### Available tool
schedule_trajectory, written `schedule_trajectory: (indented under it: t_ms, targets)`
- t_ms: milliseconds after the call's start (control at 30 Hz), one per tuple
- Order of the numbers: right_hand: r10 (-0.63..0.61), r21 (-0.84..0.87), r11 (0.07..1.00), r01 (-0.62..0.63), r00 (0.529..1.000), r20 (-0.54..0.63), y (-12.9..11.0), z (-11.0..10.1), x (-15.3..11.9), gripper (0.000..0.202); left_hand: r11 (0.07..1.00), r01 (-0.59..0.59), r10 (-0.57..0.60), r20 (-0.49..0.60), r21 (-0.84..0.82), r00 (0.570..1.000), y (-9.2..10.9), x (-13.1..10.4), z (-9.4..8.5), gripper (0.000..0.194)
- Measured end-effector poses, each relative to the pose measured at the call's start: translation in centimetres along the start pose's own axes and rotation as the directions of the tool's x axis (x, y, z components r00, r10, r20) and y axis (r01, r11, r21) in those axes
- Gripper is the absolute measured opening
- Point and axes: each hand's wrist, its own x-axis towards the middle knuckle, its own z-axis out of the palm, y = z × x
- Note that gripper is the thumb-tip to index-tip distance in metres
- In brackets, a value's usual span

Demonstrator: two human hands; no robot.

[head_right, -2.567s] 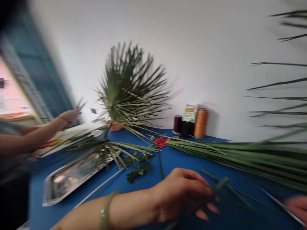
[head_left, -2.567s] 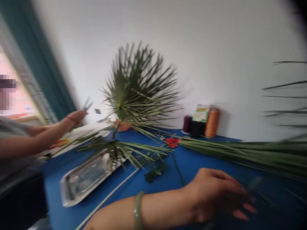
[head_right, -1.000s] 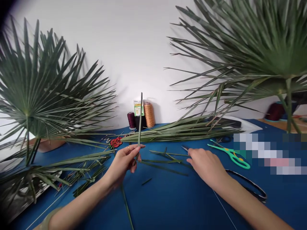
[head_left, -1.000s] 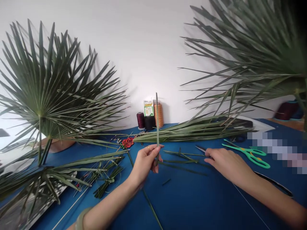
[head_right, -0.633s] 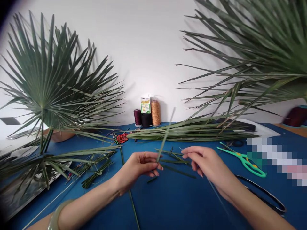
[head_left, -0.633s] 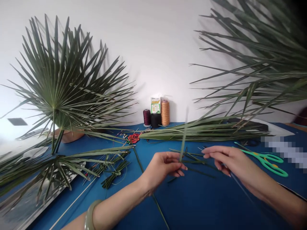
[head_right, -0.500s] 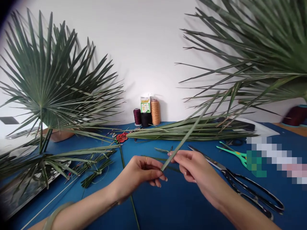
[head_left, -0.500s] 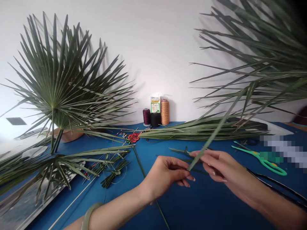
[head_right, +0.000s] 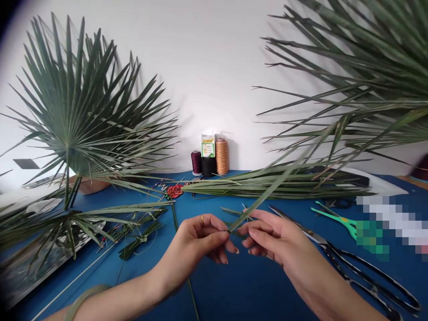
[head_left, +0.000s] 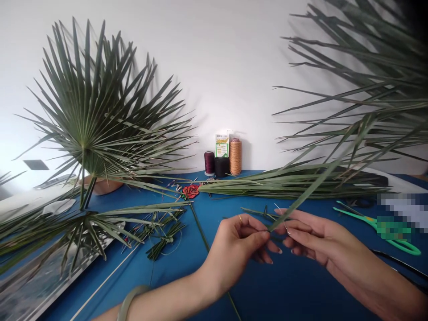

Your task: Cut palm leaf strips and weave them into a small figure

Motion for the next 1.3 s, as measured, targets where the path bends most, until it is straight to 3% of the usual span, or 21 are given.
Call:
schedule_trajectory:
  t_ms: [100, 167, 267, 400, 567, 933, 1100, 1300]
  targets:
    - [0.037, 0.128, 0.991, -0.04, 0.999, 0.027, -0.2, 0.1, -0.4, 0.014, 1.0, 0.012, -0.012, -0.002, -0.013, 1.0, 0.0, 0.0, 0.0, 0.023]
    - [0.039, 0.142, 0.989, -0.044, 0.998, 0.044, -0.5, 0.4, -0.6, 0.023, 1.0, 0.02, -0.02, 0.003, -0.013, 1.0, 0.0, 0.0, 0.1, 0.022]
    - [0.052, 0.085, 0.995, -0.055, 0.998, 0.031, -0.7, 0.8, -0.8, 0.038, 0.999, 0.041, -0.04, 0.023, -0.015, 0.999, 0.0, -0.2, 0.2, 0.02]
    - [0.023, -0.033, 0.999, -0.023, 1.0, -0.007, -0.6, 0.9, -0.9, 0.031, 0.996, 0.085, -0.085, 0.069, -0.007, 0.994, 0.0, -0.5, 0.4, 0.016]
    - [-0.018, -0.062, 0.998, 0.012, 0.995, -0.099, -0.6, 0.8, -1.3, 0.033, 1.0, -0.008, 0.008, 0.065, 0.009, 0.998, -0.1, -0.7, 0.6, 0.02]
    - [-0.072, -0.069, 0.996, 0.059, 0.977, -0.2, -1.0, 1.2, -1.7, 0.031, 0.922, -0.151, 0.17, -0.022, 0.357, 0.985, -0.3, -1.3, 0.8, 0.022]
    - [-0.112, -0.048, 0.993, 0.104, 0.973, -0.2, -1.0, 1.3, -1.7, 0.029, 0.974, -0.072, 0.082, -0.041, 0.217, 0.996, -0.2, -0.9, 0.5, 0.015]
    - [-0.128, 0.074, 0.986, 0.148, 0.965, -0.228, -0.8, 0.7, -1.5, 0.023, 0.988, -0.069, 0.078, -0.064, 0.14, 0.995, 0.2, -0.5, 0.3, 0.016]
